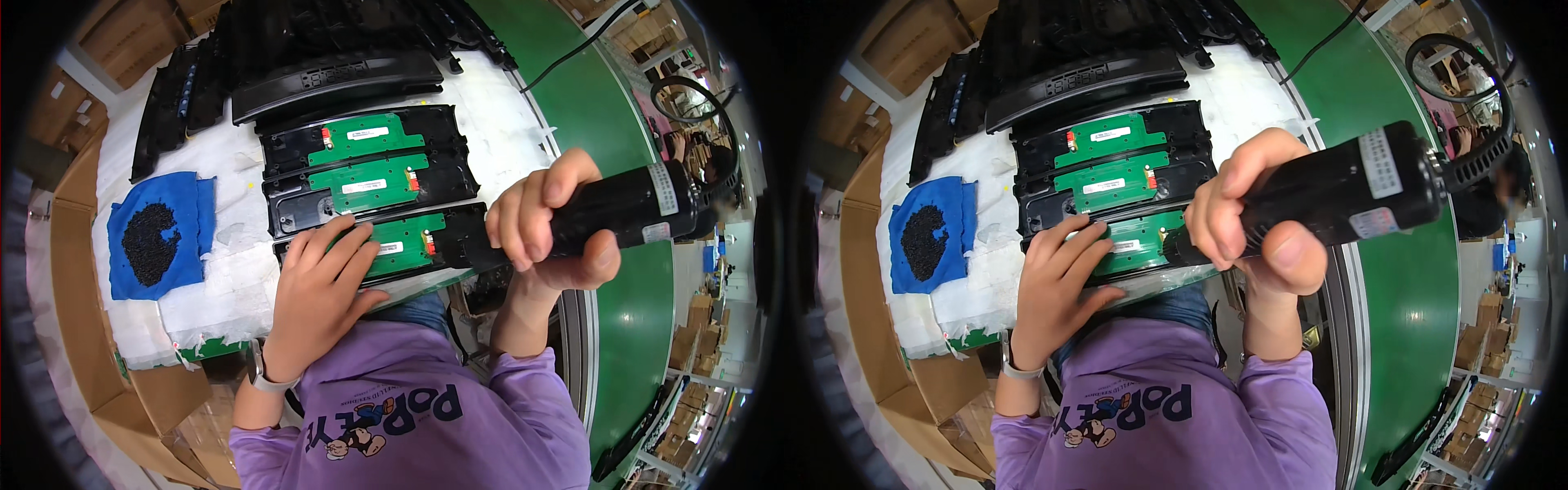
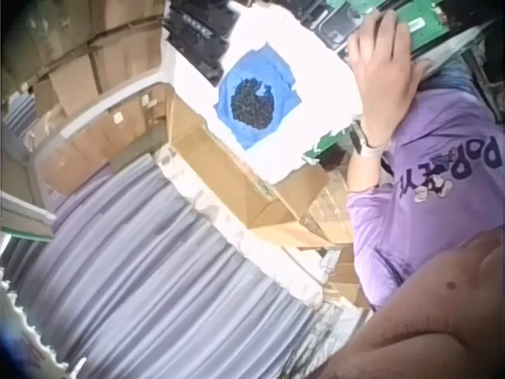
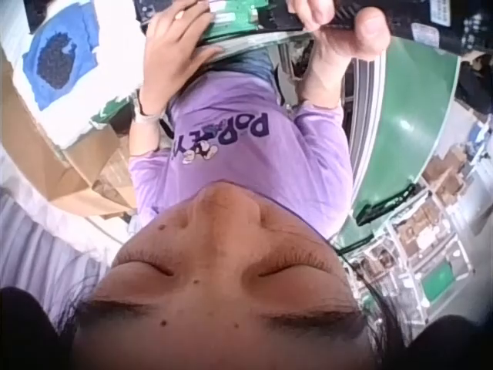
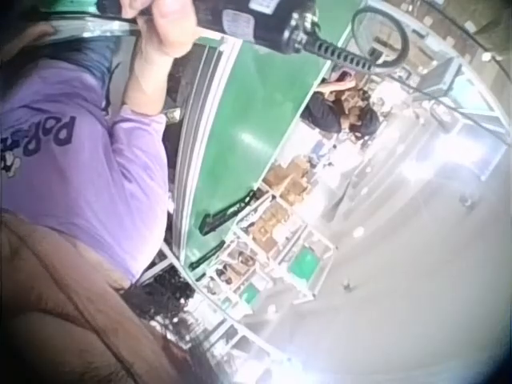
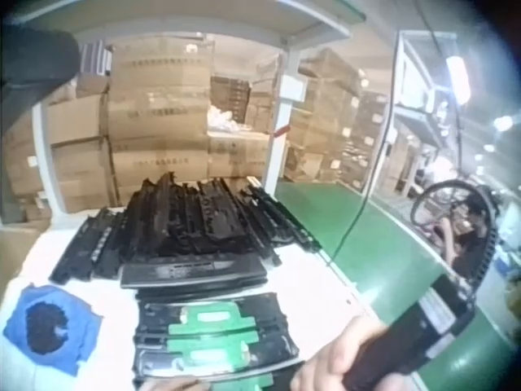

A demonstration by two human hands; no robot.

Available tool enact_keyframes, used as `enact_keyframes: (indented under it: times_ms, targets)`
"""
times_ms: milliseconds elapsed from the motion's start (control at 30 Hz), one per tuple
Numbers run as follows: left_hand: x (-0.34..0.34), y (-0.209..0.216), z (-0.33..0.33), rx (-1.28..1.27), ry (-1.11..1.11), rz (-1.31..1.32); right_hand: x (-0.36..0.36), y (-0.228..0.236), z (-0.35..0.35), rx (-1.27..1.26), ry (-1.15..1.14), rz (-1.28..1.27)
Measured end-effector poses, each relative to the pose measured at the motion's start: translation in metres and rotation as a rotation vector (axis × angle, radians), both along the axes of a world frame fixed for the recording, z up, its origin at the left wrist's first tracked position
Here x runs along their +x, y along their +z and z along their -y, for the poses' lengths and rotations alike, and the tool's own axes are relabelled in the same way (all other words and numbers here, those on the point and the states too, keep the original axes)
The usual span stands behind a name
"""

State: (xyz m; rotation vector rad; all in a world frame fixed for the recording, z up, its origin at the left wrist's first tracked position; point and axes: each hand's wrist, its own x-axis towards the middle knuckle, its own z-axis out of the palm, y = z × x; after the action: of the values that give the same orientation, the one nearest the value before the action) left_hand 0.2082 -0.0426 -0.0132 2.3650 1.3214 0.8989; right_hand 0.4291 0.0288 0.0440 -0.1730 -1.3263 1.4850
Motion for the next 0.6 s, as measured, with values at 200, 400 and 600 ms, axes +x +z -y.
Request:
enact_keyframes:
  times_ms: [200,400,600]
  targets:
    - [0.005,-0.01,0.0,0.001,0.006,-0.136,-0.008,-0.009,0.004,-0.042,-0.123,0.05]
    - [0.005,-0.01,-0.001,0.04,0.014,-0.133,-0.013,-0.003,0.006,-0.064,-0.108,0.096]
    - [0.006,-0.012,0.0,0.046,0.016,-0.124,-0.019,0.002,0.015,-0.132,-0.148,0.101]
